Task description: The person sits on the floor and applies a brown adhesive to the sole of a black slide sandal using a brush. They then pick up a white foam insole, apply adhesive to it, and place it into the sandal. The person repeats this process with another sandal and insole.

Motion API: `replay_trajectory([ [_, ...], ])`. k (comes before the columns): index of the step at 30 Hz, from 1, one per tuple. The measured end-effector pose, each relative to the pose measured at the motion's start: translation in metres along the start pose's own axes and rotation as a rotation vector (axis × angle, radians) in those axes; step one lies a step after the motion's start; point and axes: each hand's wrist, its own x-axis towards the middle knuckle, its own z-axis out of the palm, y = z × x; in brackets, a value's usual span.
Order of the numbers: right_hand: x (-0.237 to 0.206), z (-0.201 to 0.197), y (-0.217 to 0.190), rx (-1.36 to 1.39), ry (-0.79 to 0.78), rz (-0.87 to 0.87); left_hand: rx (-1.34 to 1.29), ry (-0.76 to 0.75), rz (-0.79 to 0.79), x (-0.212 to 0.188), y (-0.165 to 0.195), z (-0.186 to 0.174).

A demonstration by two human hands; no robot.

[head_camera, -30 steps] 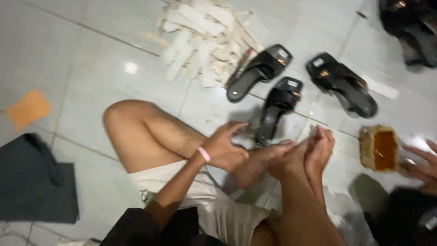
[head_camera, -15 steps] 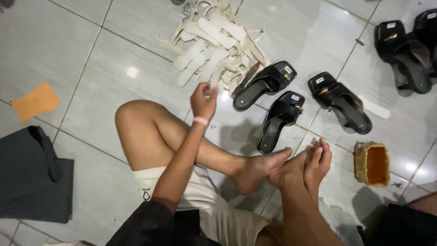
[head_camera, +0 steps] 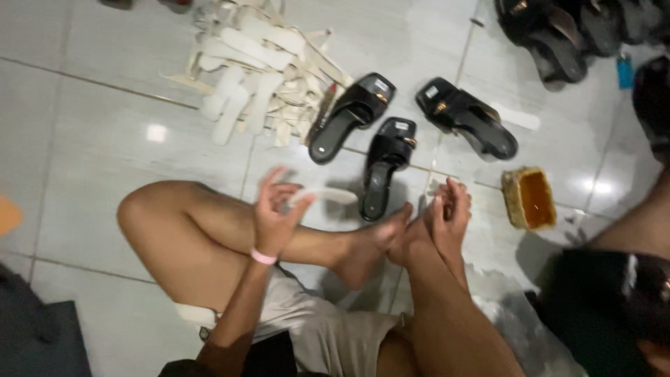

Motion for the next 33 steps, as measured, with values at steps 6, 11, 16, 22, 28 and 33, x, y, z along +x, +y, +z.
replay_trajectory([
  [6,0.006,0.006,-0.030,0.163,-0.212,-0.069,0.072,0.020,0.052,0.046,0.002,-0.032],
  [11,0.000,0.018,-0.041,0.147,-0.123,0.087,0.219,0.297,0.127,0.116,-0.003,-0.086],
  [16,-0.009,0.027,-0.042,0.272,-0.108,0.202,0.432,0.378,0.356,0.149,0.014,-0.079],
  [22,-0.006,0.044,-0.046,0.134,-0.083,0.200,0.701,0.160,0.148,0.157,0.041,-0.078],
  [28,-0.006,0.058,-0.068,0.122,-0.030,0.304,0.700,0.190,0.130,0.146,0.032,-0.107],
  [33,-0.005,0.071,-0.080,0.074,-0.075,0.298,0.333,0.288,-0.186,0.135,0.029,-0.171],
])
